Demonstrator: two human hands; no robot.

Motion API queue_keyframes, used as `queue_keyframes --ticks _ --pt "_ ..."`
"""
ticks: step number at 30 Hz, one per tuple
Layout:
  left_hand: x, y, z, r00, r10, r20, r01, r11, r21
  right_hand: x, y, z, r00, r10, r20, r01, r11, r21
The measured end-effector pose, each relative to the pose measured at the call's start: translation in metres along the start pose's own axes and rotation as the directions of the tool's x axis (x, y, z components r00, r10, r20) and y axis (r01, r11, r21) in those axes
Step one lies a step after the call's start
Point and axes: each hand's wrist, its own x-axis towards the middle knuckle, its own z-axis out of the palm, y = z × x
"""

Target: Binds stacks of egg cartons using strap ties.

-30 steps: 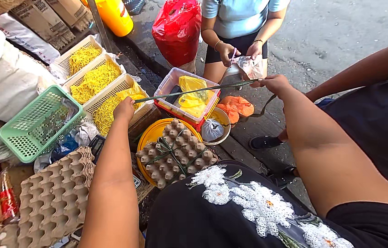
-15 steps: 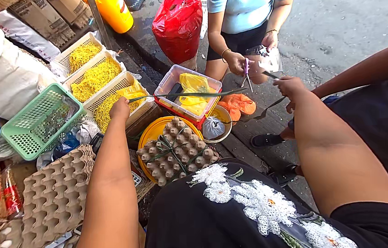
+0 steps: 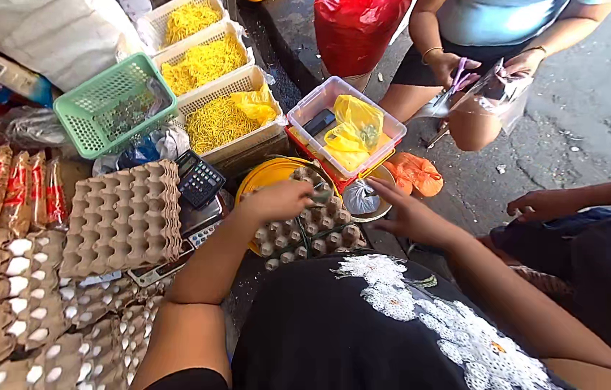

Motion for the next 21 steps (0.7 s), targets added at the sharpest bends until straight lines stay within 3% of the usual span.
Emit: queue_keyframes --ticks 2,4,6,7,8,9,10,11,13,14,16,18,20,21 --pt "0.002 0.02 0.033 0.968 0.249 -0.026 -0.25 0.966 -0.069 0.025 -0.03 0.026 0.973 -0.223 0.066 0.224 0.974 -0.015" --pt "-0.005 0.022 0.058 0.91 0.311 -0.274 -0.359 0.923 -0.142 0.04 -0.035 0.033 0.97 -0.226 0.089 0.229 0.973 -0.028" --pt "-0.022 0.005 0.077 0.837 0.101 -0.538 -0.242 0.95 -0.197 0.045 -0.011 0.018 0.999 0.013 -0.04 -0.007 0.991 0.136" --pt "-0.033 -0.01 0.088 0.782 -0.056 -0.62 -0.133 0.958 -0.255 0.045 0.01 0.008 0.967 0.182 -0.18 -0.111 0.933 0.343" --pt "-0.045 -0.028 0.101 0.714 -0.221 -0.665 -0.031 0.938 -0.346 0.047 0.031 -0.002 0.874 0.379 -0.305 -0.137 0.793 0.594" --pt "-0.059 -0.048 0.117 0.639 -0.377 -0.67 0.046 0.888 -0.457 0.052 0.05 -0.011 0.727 0.58 -0.367 -0.09 0.611 0.787" --pt "-0.073 -0.066 0.135 0.578 -0.525 -0.625 0.111 0.809 -0.577 0.055 0.069 -0.017 0.581 0.725 -0.372 -0.095 0.514 0.853" --pt "-0.086 -0.083 0.154 0.525 -0.65 -0.549 0.165 0.711 -0.684 0.053 0.088 -0.018 0.5 0.784 -0.368 -0.244 0.535 0.809" --pt "-0.108 -0.11 0.197 0.448 -0.83 -0.333 0.277 0.483 -0.831 0.055 0.116 -0.008 0.563 0.806 -0.181 -0.679 0.576 0.455" --pt "-0.115 -0.118 0.221 0.4 -0.892 -0.211 0.306 0.347 -0.886 0.064 0.12 0.003 0.609 0.793 -0.029 -0.757 0.592 0.277" --pt "-0.121 -0.122 0.263 0.3 -0.952 0.063 0.274 0.023 -0.961 0.091 0.123 0.037 0.719 0.682 0.133 -0.695 0.701 0.16" --pt "-0.116 -0.116 0.295 0.257 -0.92 0.296 0.129 -0.271 -0.954 0.125 0.117 0.069 0.813 0.561 0.154 -0.579 0.755 0.308" --pt "-0.101 -0.109 0.328 0.314 -0.86 0.402 0.014 -0.42 -0.908 0.156 0.122 0.094 0.815 0.559 0.155 -0.571 0.728 0.38" --pt "-0.092 -0.105 0.345 0.354 -0.85 0.389 -0.002 -0.416 -0.909 0.166 0.125 0.104 0.804 0.579 0.136 -0.584 0.726 0.364"
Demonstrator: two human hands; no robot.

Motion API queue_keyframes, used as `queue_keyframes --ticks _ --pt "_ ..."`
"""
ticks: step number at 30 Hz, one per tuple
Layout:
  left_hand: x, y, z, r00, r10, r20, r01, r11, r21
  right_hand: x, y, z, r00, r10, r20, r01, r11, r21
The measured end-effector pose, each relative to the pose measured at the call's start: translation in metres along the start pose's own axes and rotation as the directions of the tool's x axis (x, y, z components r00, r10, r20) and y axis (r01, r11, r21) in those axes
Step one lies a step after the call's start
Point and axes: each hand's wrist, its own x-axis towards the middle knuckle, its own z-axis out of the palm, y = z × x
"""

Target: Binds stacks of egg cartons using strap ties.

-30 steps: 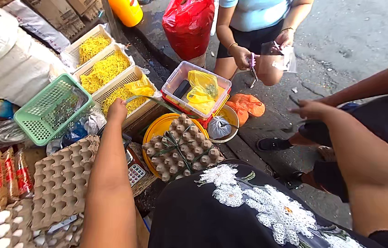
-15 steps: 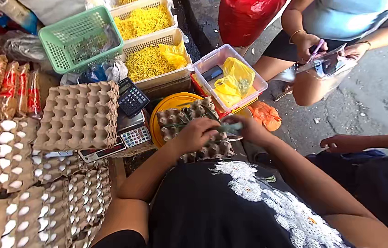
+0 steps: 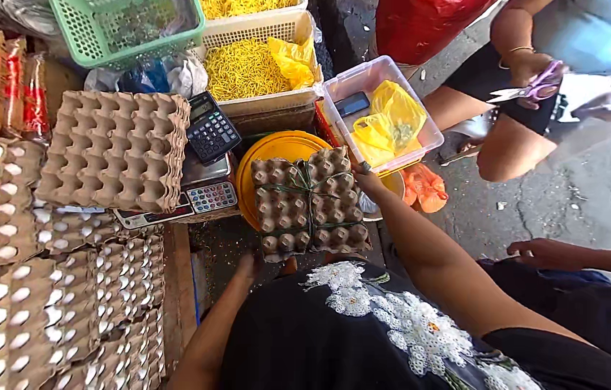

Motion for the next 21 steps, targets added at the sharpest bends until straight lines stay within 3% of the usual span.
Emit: queue_keyframes --ticks 3,5,8,11,15,17,18,20,21 --pt "-0.008 -0.021 0.011 0.988 0.089 0.128 -0.129 0.925 0.356 0.009 -0.002 0.008 1.0 -0.014 -0.011 0.012 0.984 -0.178" --pt "-0.017 -0.021 0.021 0.981 0.018 0.193 -0.106 0.882 0.46 0.006 -0.002 0.0 0.998 -0.031 0.057 0.044 0.971 -0.236" --pt "-0.036 -0.014 0.036 0.977 -0.075 0.2 0.043 0.986 0.161 -0.006 -0.01 -0.002 0.99 -0.045 0.137 0.065 0.988 -0.141" --pt "-0.025 -0.032 0.047 0.983 0.053 0.176 -0.01 0.971 -0.238 -0.017 -0.01 -0.001 0.988 -0.044 0.147 0.067 0.986 -0.155" --pt "-0.001 -0.028 0.026 0.933 0.342 0.111 -0.327 0.936 -0.134 -0.036 0.005 -0.02 0.983 0.044 0.18 0.046 0.882 -0.469" --pt "0.017 -0.025 0.019 0.909 0.403 0.107 -0.365 0.893 -0.263 -0.061 0.011 -0.019 0.982 0.102 0.156 0.019 0.78 -0.626" --pt "0.03 -0.033 0.013 0.873 0.475 0.111 -0.435 0.86 -0.267 -0.074 0.014 -0.014 0.985 0.111 0.134 0.003 0.757 -0.653" --pt "0.071 -0.062 0.003 0.707 0.691 0.147 -0.656 0.72 -0.229 -0.098 0.019 0.0 0.994 0.076 0.076 -0.01 0.77 -0.638" --pt "0.061 -0.052 0.0 0.789 0.596 0.15 -0.577 0.802 -0.153 -0.107 0.02 0.006 0.998 0.05 0.044 -0.011 0.781 -0.624"
